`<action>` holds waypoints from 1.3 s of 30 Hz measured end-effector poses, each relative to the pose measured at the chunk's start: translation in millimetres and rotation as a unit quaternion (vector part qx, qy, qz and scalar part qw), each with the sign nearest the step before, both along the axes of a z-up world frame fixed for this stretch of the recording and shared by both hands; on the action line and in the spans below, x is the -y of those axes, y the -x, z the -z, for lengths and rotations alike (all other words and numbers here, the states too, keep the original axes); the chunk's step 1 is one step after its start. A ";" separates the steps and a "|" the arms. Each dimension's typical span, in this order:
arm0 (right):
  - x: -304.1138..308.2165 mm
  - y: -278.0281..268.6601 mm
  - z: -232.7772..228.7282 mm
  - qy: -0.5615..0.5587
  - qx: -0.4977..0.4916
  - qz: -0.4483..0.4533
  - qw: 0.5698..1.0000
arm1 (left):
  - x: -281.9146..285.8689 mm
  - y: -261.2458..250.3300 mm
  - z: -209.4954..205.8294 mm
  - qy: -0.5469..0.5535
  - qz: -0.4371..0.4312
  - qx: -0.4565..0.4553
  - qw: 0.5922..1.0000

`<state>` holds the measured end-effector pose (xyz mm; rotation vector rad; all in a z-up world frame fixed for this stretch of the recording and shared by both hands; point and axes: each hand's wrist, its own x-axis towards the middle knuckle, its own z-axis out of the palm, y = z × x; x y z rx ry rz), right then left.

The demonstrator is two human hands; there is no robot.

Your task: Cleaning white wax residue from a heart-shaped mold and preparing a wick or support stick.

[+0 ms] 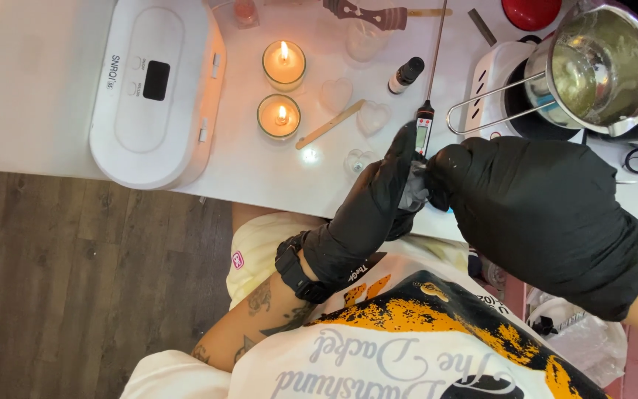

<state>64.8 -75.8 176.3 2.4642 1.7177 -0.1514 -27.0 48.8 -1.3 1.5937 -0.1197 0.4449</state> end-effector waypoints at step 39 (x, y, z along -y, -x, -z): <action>-6.4 61.5 30.6 -0.338 -0.190 0.287 0.876 | 2.6 -5.0 -57.6 0.321 -0.203 -0.050 0.924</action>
